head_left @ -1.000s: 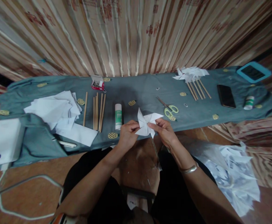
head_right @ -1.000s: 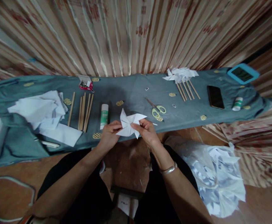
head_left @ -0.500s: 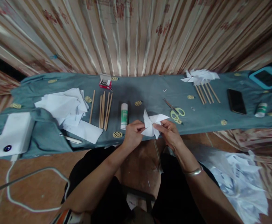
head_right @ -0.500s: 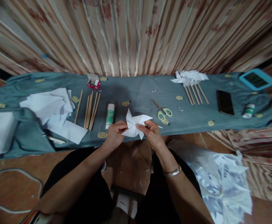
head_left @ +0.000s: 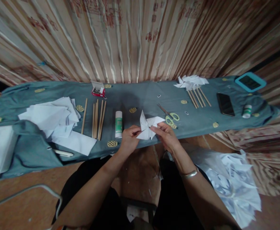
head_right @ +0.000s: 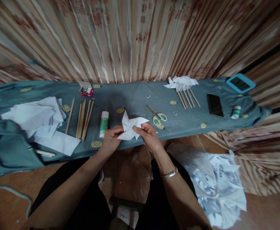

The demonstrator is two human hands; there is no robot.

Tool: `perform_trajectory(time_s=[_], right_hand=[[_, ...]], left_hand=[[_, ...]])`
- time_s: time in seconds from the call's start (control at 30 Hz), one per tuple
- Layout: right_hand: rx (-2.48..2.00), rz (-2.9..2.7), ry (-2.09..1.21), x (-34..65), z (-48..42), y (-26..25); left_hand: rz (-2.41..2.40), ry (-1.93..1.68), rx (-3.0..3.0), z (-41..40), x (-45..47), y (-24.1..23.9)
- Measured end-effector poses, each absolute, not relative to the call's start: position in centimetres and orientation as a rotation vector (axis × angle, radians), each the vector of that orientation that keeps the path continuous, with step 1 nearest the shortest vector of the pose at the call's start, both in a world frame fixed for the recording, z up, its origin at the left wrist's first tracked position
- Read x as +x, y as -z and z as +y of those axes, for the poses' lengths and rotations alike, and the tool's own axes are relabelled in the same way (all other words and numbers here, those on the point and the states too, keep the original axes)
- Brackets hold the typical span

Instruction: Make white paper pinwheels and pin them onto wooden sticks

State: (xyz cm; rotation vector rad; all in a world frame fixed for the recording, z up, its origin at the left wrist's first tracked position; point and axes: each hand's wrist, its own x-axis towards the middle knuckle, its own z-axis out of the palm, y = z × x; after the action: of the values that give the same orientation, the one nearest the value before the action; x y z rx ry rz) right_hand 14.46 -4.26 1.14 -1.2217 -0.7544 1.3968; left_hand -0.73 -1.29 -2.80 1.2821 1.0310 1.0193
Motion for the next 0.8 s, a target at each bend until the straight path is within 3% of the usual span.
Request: perform_trajectory(time_s=[0.4, 0.8], right_hand=[[-1.168, -0.711, -1.392, 15.4, -4.1, -1.3], [-1.186, -0.651, -1.226, 16.9, -3.9, -0.8]], left_hand=[[1.028, -1.018, 0.859, -0.8, 0.9, 1.8], [1.052, -1.029, 0.979, -1.0, 1.5, 1.7]])
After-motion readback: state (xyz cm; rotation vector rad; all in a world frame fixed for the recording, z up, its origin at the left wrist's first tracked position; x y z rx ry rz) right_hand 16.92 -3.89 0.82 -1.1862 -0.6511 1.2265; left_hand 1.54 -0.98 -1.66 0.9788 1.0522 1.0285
